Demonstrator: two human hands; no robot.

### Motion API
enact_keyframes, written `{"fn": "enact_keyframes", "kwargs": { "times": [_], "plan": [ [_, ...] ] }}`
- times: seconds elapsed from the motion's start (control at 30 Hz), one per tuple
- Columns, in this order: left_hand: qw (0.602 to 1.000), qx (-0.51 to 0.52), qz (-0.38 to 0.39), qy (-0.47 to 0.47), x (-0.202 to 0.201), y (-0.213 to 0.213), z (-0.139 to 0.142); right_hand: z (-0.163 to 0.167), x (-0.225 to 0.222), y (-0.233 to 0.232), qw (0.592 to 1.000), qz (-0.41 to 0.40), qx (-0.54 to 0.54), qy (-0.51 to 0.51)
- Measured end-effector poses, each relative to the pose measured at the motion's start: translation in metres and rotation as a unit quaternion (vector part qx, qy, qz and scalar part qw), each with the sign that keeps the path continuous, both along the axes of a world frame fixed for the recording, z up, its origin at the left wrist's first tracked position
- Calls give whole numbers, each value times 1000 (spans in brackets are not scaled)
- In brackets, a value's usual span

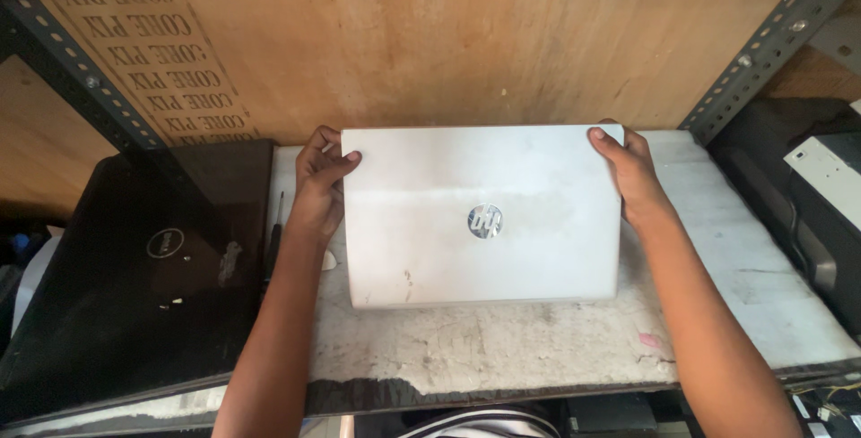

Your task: The person opens the lid of an HP laptop on a repair bench, closes it, and flips the laptop over so its bottom faces up. They then use a screwdriver to unscrew screws from the rear edge and underside of the laptop, working around the base panel.

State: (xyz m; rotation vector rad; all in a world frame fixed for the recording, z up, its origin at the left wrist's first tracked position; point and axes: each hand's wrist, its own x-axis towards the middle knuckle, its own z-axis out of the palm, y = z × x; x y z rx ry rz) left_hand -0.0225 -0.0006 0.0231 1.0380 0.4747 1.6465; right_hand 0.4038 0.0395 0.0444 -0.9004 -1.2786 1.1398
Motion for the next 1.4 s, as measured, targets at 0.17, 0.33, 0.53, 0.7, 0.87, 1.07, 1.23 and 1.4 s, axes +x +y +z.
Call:
{"fn": "enact_keyframes", "kwargs": {
  "times": [0.17, 0.33, 0.53, 0.7, 0.87, 1.07, 1.23, 1.4],
  "plan": [
    [1000, -3, -10, -5, -2, -2, 1, 0, -1, -1, 1000, 1, 10, -10],
    [1000, 5, -13, -18, -4, -4, 0, -3, 1, -2, 1000, 10, 24, 4],
    [1000, 13, -13, -18, -5, -4, 0, 6, -8, -5, 1000, -1, 11, -6],
    [1000, 7, -6, -15, -3, -6, 2, 40, -15, -24, 923, -152, 48, -351],
    [1000, 10, 4, -9, -2, -7, 4, 89, -50, -44, 803, -152, 336, -468],
    [1000, 8, -6, -18, -2, -12, 4, 148, -120, -10, 709, 174, 53, -682],
    [999, 20, -29, -25, -1, -12, 6, 158, -132, 1, 703, 307, -27, -641],
    [997, 26, -64, -29, 6, -11, 3, 157, -109, -9, 731, 309, 3, -608]
  ]
}}
